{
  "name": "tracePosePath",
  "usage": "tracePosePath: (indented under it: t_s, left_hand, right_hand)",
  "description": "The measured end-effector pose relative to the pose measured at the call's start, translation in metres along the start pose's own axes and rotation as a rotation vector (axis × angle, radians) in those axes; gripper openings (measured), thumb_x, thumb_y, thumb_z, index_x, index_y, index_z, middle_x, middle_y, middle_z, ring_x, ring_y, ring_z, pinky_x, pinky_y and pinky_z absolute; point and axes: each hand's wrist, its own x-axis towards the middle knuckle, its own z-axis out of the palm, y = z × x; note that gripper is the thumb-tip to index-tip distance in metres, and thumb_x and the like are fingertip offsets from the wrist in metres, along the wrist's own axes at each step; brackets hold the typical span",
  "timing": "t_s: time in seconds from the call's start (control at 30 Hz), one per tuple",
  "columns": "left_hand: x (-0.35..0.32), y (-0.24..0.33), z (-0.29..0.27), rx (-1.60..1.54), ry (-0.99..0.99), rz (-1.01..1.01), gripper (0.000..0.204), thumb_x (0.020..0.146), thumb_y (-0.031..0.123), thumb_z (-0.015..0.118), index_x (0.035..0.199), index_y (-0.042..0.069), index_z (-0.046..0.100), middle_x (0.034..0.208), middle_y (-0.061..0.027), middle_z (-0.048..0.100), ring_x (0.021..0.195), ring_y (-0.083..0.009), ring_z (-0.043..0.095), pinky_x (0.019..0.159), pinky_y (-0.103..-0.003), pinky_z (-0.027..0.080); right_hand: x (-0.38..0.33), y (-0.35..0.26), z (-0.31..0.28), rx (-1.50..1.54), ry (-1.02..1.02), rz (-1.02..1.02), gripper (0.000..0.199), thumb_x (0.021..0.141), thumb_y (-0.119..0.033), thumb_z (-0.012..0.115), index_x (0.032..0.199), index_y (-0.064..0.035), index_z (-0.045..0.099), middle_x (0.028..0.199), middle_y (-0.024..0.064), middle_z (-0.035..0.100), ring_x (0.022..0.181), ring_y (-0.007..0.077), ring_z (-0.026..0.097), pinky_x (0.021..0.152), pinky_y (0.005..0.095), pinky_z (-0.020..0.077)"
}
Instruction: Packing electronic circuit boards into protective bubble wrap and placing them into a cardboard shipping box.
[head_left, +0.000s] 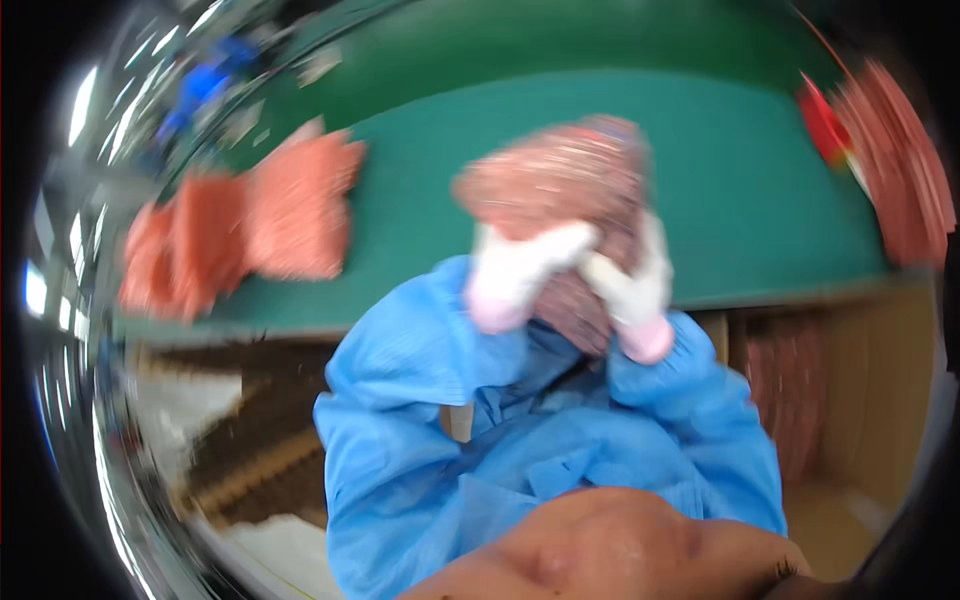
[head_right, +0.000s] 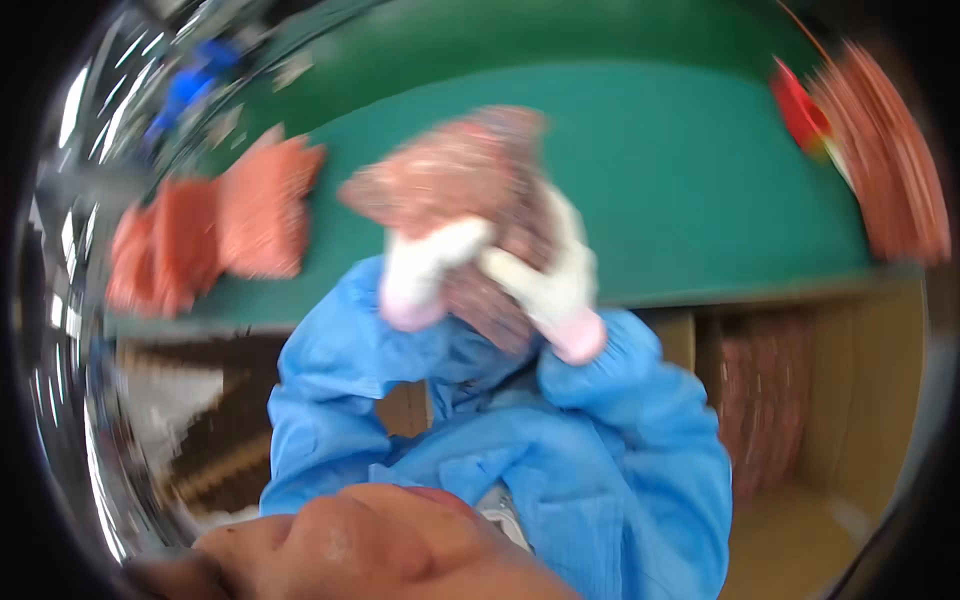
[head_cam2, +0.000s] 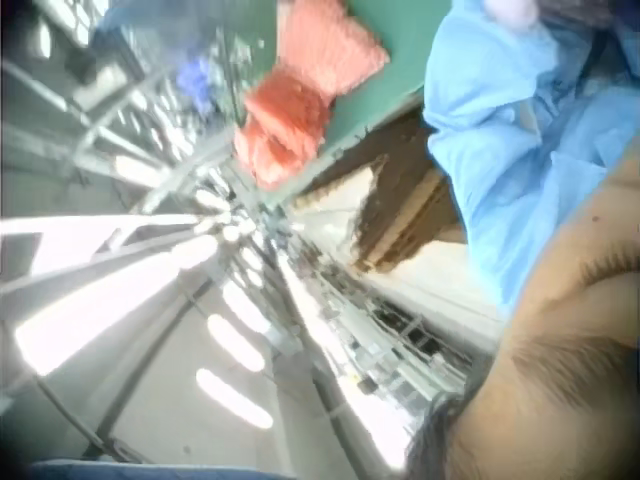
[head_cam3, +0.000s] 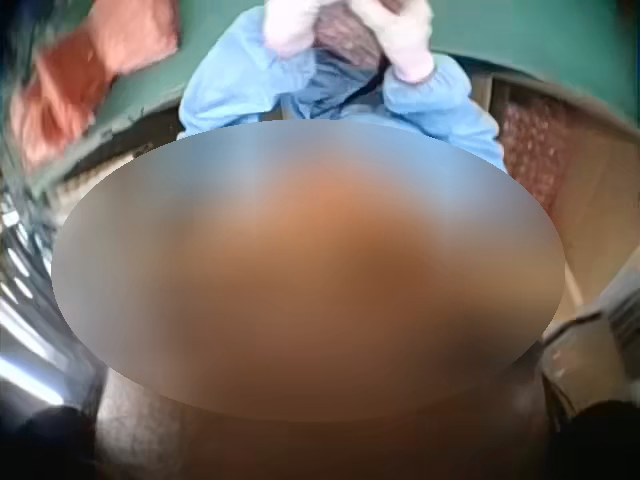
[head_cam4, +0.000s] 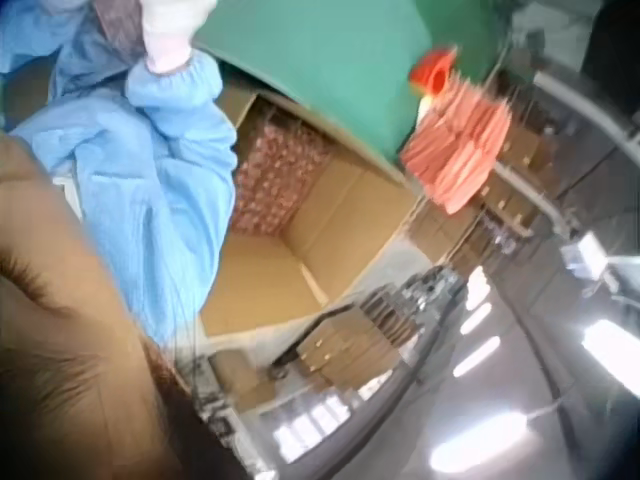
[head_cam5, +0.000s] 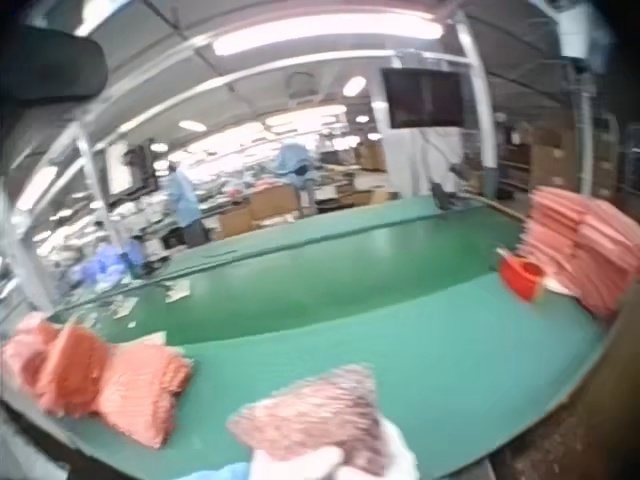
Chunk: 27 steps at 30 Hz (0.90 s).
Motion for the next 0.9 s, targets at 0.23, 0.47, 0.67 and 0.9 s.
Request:
tracePosePath:
  t_s: [0.23, 0.47, 0.67, 0.9]
  left_hand:
    - [0.047, -0.031, 0.011, 0.372, -0.123, 0.101, 0.058, 0.084, 0.019, 0.060, 0.131, -0.001, 0.034, 0.128, -0.0159, 0.044, 0.120, -0.0269, 0.044, 0.102, -0.038, 0.034]
    - [0.099, -0.025, -0.012, 0.601, -0.235, 0.045, 0.045, 0.088, 0.000, 0.047, 0.130, -0.006, 0.032, 0.126, -0.0235, 0.044, 0.116, -0.0312, 0.048, 0.098, -0.038, 0.042]
    - [0.104, -0.002, -0.031, 0.509, -0.329, 0.105, 0.042, 0.088, -0.004, 0.042, 0.129, -0.006, 0.032, 0.126, -0.0219, 0.044, 0.117, -0.0299, 0.047, 0.099, -0.037, 0.041]
    - [0.096, 0.021, -0.013, 0.849, -0.121, 0.113, 0.042, 0.092, 0.009, 0.045, 0.129, -0.006, 0.033, 0.127, -0.0231, 0.043, 0.115, -0.0303, 0.049, 0.097, -0.036, 0.041]
  right_hand:
    - [-0.035, -0.027, -0.111, -0.517, 0.487, 0.052, 0.046, 0.072, -0.010, 0.072, 0.110, 0.0067, 0.052, 0.101, 0.0077, 0.058, 0.087, 0.0130, 0.056, 0.073, 0.0274, 0.0479]
    - [-0.180, -0.147, -0.303, -0.613, 1.130, -0.145, 0.033, 0.085, -0.019, 0.062, 0.110, 0.0016, 0.056, 0.095, 0.0037, 0.061, 0.083, 0.0101, 0.056, 0.075, 0.0249, 0.0458]
    - [-0.230, -0.009, -0.357, -0.606, 0.929, 0.651, 0.059, 0.079, -0.023, 0.069, 0.123, 0.0074, 0.046, 0.113, 0.0128, 0.058, 0.103, 0.0169, 0.054, 0.088, 0.0274, 0.0416]
    - [-0.175, 0.145, -0.472, -0.801, 0.495, 1.044, 0.070, 0.071, -0.042, 0.068, 0.126, -0.0031, 0.048, 0.118, 0.0156, 0.057, 0.110, 0.0257, 0.053, 0.093, 0.0340, 0.0415]
